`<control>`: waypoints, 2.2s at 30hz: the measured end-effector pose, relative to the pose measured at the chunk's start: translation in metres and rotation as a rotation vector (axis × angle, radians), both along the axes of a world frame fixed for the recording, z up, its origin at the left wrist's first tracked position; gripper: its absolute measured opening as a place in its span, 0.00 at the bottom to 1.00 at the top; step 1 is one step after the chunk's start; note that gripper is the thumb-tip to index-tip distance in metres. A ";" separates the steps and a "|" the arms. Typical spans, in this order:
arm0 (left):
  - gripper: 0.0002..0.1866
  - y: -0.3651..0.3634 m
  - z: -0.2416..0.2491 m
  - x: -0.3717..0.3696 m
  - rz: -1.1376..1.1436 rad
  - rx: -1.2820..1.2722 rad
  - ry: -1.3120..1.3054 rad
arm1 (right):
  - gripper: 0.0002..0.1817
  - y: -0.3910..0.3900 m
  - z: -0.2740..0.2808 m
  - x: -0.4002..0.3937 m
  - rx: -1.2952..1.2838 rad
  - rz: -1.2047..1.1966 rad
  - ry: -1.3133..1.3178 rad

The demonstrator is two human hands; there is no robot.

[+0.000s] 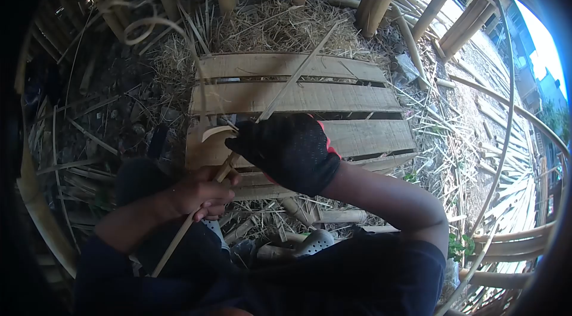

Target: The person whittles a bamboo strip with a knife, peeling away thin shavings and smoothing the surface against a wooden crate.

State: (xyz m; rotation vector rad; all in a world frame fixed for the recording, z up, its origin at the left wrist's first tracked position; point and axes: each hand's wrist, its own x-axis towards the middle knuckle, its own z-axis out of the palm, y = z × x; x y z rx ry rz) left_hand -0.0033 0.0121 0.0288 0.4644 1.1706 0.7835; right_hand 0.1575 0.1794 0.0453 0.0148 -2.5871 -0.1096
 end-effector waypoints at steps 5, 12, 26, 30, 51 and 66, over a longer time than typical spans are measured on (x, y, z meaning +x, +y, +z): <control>0.13 0.002 -0.004 0.004 -0.021 -0.011 -0.032 | 0.15 -0.008 -0.018 -0.005 -0.035 0.095 -0.065; 0.10 -0.003 -0.006 0.004 -0.017 0.018 -0.031 | 0.18 0.026 -0.017 -0.007 -0.208 0.304 -0.028; 0.08 -0.009 0.015 -0.024 0.203 0.072 -0.077 | 0.10 0.064 -0.073 0.027 -0.019 -0.552 -0.351; 0.09 -0.008 0.011 -0.022 0.182 0.066 -0.086 | 0.19 0.058 -0.052 0.027 0.003 -0.399 -0.501; 0.08 -0.005 0.006 -0.005 0.050 0.039 0.070 | 0.19 0.006 0.002 -0.005 0.302 0.049 0.039; 0.14 -0.009 0.013 0.008 -0.020 0.247 0.417 | 0.21 -0.011 0.006 0.002 -0.259 -0.078 -0.237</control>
